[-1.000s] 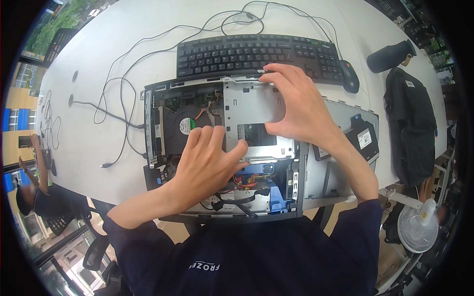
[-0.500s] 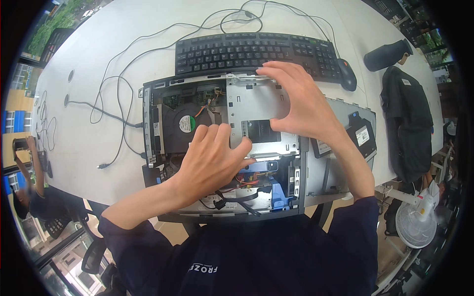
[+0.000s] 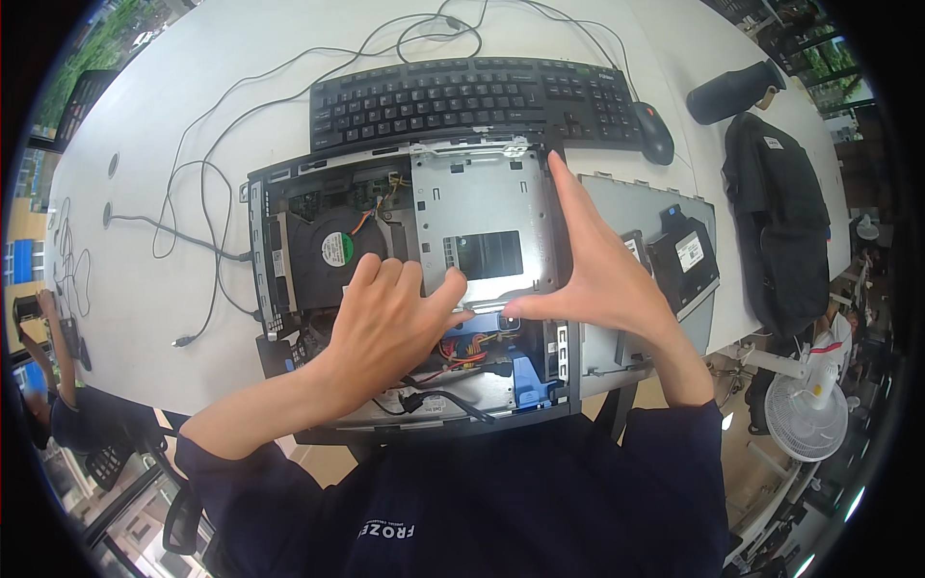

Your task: Installing or replacing RAM modules and a storage drive bracket inside a computer chassis.

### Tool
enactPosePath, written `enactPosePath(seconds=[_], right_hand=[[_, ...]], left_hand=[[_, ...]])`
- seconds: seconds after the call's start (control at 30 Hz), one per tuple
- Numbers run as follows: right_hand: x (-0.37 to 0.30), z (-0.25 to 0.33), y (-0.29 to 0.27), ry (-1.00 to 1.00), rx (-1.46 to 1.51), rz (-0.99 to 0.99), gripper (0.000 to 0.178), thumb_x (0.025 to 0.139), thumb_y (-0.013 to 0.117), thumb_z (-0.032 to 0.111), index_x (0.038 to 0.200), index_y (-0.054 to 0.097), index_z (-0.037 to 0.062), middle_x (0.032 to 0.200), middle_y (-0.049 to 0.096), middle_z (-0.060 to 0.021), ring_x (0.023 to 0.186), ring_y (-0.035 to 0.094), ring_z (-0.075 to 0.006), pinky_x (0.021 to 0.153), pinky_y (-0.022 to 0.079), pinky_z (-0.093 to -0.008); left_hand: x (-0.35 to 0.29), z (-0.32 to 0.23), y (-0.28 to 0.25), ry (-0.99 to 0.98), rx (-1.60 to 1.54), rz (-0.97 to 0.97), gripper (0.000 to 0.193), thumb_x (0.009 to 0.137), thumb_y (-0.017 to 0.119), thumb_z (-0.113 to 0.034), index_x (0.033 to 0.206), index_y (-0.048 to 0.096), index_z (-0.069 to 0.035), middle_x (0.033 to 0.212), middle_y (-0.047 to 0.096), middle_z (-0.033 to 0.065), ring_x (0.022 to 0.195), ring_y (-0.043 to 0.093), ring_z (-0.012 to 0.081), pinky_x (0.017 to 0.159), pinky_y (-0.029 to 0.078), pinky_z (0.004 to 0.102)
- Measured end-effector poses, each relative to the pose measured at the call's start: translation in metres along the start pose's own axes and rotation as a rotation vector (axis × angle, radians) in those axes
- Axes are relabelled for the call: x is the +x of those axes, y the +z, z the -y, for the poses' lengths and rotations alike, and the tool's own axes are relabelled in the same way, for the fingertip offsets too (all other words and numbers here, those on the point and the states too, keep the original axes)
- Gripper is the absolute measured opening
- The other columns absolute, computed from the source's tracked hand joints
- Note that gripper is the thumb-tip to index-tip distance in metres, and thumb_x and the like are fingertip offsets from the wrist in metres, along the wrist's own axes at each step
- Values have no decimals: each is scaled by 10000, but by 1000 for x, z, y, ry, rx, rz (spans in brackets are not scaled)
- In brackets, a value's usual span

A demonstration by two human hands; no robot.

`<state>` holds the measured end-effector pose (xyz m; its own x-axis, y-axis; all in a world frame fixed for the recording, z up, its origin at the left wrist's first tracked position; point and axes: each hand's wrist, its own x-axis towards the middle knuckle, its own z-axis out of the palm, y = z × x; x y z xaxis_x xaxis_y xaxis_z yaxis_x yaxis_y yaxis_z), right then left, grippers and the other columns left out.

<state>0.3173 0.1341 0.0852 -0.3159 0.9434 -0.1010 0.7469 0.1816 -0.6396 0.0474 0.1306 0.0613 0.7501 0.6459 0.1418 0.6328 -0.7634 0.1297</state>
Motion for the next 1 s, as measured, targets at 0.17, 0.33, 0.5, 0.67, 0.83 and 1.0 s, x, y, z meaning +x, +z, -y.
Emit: enactPosePath(seconds=[0.17, 0.33, 0.5, 0.67, 0.83, 1.0], right_hand=[[-2, 1, 2, -13, -60, 11, 1425, 619, 971, 417, 1644, 108, -67, 1608, 278, -399, 1441, 442, -531, 1137, 478, -478], [-4, -4, 6, -34, -2, -44, 1339, 618, 946, 345, 1647, 175, -27, 1574, 317, -403, 1345, 536, -539, 1078, 527, -484], [-5, -2, 8, -15, -5, -63, 1294, 628, 940, 347, 1649, 214, 24, 1561, 325, -414, 1225, 620, -548, 1022, 561, -486], [-6, 8, 4, 47, -68, -19, 1269, 657, 928, 362, 1647, 211, 22, 1564, 314, -426, 1234, 612, -553, 1016, 561, -489], [-16, 7, 3, 17, -56, -38, 1248, 694, 916, 388, 1648, 203, 14, 1597, 285, -414, 1313, 560, -553, 1051, 539, -490], [-21, 17, -10, 115, 63, 48, 1238, 677, 947, 343, 1653, 247, 45, 1625, 334, -323, 1487, 390, -494, 1198, 394, -489]], left_hand=[[-1, 1, 1, 4, 11, -25, 337, 890, 790, -359, 1053, 638, -107, 725, 465, 24, 670, 489, 205, 694, 360, 364], [0, -1, -1, -21, -17, -33, 336, 871, 808, -343, 1043, 638, -110, 725, 478, 19, 665, 505, 205, 687, 366, 361], [1, 0, -7, -27, -39, 11, 356, 869, 813, -340, 1073, 641, -106, 732, 513, 25, 687, 539, 207, 694, 377, 366], [9, 10, -40, 27, -125, 159, 501, 853, 843, -327, 1238, 630, -87, 760, 580, 29, 745, 581, 237, 730, 408, 377], [24, 26, -69, -267, -297, -81, 704, 816, 870, -286, 1413, 568, -67, 1090, 640, 127, 1054, 625, 314, 942, 480, 409], [33, 47, -54, -75, -274, 147, 1258, 613, 975, -428, 1640, 322, -111, 1712, 222, 230, 1592, 192, 450, 1285, 206, 574]])
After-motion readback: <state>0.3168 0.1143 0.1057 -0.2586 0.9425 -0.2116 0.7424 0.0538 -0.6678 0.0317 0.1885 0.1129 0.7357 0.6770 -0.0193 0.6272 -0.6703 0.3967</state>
